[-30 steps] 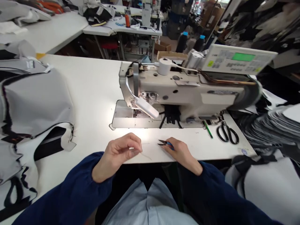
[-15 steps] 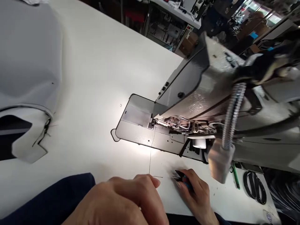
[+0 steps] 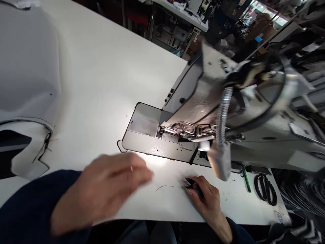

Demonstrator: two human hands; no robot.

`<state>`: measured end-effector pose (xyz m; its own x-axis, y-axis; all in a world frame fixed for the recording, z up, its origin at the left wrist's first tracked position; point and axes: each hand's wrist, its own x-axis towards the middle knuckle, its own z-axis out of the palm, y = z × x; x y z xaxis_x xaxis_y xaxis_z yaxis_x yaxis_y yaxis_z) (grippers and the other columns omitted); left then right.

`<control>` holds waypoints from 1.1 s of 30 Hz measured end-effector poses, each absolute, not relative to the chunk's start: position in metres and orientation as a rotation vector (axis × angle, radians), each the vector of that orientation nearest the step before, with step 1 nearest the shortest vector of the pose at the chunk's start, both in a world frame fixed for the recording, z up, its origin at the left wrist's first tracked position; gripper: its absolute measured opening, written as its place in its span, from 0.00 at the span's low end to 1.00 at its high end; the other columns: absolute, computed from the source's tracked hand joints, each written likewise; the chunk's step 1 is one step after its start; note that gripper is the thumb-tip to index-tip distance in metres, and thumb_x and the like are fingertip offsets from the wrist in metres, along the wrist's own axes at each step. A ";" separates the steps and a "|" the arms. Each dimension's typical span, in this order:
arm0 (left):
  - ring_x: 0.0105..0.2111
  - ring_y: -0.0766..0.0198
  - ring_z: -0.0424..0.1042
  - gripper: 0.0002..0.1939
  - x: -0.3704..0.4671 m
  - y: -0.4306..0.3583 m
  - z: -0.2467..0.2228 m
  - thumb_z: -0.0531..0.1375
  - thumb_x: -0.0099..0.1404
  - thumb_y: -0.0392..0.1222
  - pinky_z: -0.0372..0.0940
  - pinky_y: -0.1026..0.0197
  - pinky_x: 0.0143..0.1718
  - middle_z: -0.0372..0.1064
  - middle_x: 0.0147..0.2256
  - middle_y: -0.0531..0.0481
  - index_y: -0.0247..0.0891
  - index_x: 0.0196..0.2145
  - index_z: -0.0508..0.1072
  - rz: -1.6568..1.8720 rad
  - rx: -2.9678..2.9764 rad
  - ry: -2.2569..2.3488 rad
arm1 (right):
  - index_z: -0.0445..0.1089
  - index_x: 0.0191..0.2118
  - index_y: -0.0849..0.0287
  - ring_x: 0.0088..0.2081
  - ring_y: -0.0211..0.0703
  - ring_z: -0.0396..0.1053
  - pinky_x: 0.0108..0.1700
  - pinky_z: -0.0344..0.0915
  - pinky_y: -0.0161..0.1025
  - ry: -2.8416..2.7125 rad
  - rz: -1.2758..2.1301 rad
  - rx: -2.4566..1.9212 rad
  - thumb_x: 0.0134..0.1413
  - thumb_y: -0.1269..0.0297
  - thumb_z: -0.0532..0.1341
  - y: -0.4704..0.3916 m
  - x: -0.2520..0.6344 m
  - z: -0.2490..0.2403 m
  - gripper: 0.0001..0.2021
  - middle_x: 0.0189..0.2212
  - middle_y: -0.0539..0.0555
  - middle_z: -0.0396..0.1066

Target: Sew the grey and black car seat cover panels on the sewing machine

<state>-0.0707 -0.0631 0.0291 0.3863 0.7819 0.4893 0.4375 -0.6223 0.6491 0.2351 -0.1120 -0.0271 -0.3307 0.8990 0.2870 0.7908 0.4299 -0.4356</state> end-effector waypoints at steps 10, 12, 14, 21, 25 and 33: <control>0.30 0.69 0.70 0.14 -0.056 -0.017 -0.015 0.50 0.67 0.40 0.63 0.67 0.33 0.72 0.30 0.53 0.40 0.31 0.75 0.959 2.332 1.286 | 0.70 0.44 0.62 0.38 0.47 0.69 0.37 0.65 0.42 -2.204 -0.399 -1.599 0.66 0.62 0.49 -0.109 0.238 -0.045 0.14 0.37 0.59 0.71; 0.29 0.68 0.70 0.14 -0.043 -0.014 -0.020 0.51 0.66 0.40 0.63 0.67 0.32 0.72 0.29 0.52 0.39 0.30 0.76 0.925 2.300 1.281 | 0.69 0.45 0.63 0.42 0.50 0.67 0.42 0.64 0.45 -2.207 -0.405 -1.566 0.65 0.64 0.49 -0.110 0.239 -0.047 0.14 0.41 0.61 0.70; 0.29 0.67 0.70 0.14 -0.032 -0.007 -0.024 0.52 0.65 0.40 0.63 0.66 0.33 0.72 0.29 0.51 0.39 0.30 0.76 0.871 2.270 1.265 | 0.68 0.46 0.63 0.43 0.50 0.66 0.43 0.64 0.46 -2.198 -0.380 -1.551 0.65 0.66 0.50 -0.110 0.239 -0.050 0.13 0.43 0.62 0.69; 0.36 0.63 0.73 0.14 -0.057 0.015 -0.020 0.51 0.60 0.43 0.65 0.65 0.39 0.76 0.37 0.50 0.39 0.27 0.75 0.704 2.225 1.171 | 0.66 0.49 0.60 0.44 0.50 0.67 0.43 0.65 0.48 -2.132 -0.323 -1.488 0.64 0.66 0.50 -0.113 0.249 -0.051 0.12 0.45 0.62 0.68; 0.31 0.64 0.72 0.14 -0.112 0.011 -0.008 0.52 0.57 0.45 0.64 0.65 0.33 0.77 0.35 0.54 0.41 0.28 0.76 0.496 2.172 1.360 | 0.66 0.50 0.57 0.46 0.50 0.68 0.44 0.67 0.48 -1.978 -0.281 -1.503 0.64 0.67 0.51 -0.121 0.278 -0.041 0.12 0.45 0.61 0.68; 0.26 0.67 0.69 0.14 -0.095 0.021 -0.011 0.51 0.60 0.41 0.62 0.61 0.30 0.59 0.61 0.55 0.41 0.22 0.74 0.536 2.404 1.551 | 0.67 0.46 0.57 0.44 0.49 0.70 0.43 0.69 0.47 -1.931 -0.232 -1.578 0.64 0.67 0.50 -0.124 0.284 -0.032 0.11 0.43 0.60 0.69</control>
<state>-0.0948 0.0206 -0.0114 0.3729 0.9105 0.1784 0.8262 -0.4134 0.3828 0.2843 -0.1243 -0.0320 -0.0879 0.8214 0.5635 0.9314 0.2685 -0.2460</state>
